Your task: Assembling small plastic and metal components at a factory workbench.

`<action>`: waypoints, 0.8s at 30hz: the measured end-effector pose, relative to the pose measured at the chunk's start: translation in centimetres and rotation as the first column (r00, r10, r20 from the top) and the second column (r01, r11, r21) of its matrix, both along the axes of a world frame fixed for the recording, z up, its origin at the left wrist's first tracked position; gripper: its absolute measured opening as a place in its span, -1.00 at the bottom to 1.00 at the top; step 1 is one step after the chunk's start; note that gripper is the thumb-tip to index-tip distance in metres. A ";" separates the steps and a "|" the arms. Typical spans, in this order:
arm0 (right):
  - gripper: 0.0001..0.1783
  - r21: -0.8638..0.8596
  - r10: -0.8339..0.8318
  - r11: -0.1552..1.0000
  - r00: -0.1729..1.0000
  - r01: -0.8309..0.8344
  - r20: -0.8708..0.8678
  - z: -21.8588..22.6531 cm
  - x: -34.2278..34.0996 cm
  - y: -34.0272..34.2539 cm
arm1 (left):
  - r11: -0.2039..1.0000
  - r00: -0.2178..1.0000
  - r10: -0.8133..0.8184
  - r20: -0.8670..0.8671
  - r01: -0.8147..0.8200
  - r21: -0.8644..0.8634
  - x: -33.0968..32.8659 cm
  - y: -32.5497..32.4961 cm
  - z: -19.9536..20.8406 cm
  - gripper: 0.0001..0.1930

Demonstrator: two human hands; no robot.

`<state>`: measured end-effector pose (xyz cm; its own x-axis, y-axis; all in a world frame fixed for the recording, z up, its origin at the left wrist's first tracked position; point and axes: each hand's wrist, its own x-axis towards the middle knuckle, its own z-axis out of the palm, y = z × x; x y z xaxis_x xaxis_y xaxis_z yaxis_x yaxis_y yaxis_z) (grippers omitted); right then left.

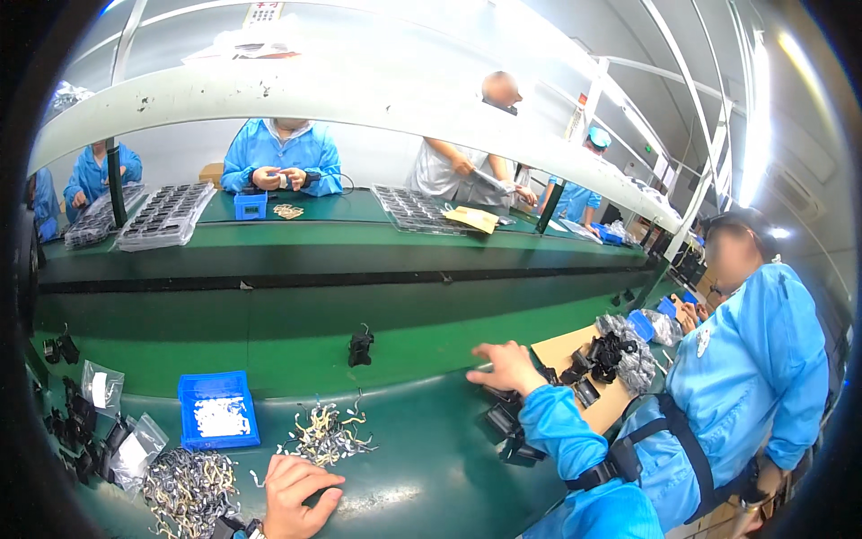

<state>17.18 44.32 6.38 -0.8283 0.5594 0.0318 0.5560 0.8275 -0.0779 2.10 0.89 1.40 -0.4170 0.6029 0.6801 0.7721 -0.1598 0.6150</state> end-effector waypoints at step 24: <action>-0.63 -0.558 0.806 0.131 0.416 -0.819 -0.421 0.6 -2.7 -20.4 | 0.951 0.951 0.287 0.113 -0.298 0.089 -1.6 -0.8 -0.2 -0.84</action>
<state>14.46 23.91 6.99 -0.8157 -0.5755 0.0593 -0.4156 0.5116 -0.7520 0.54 0.10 1.17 -0.6315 0.3730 0.6798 0.7319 -0.0027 0.6814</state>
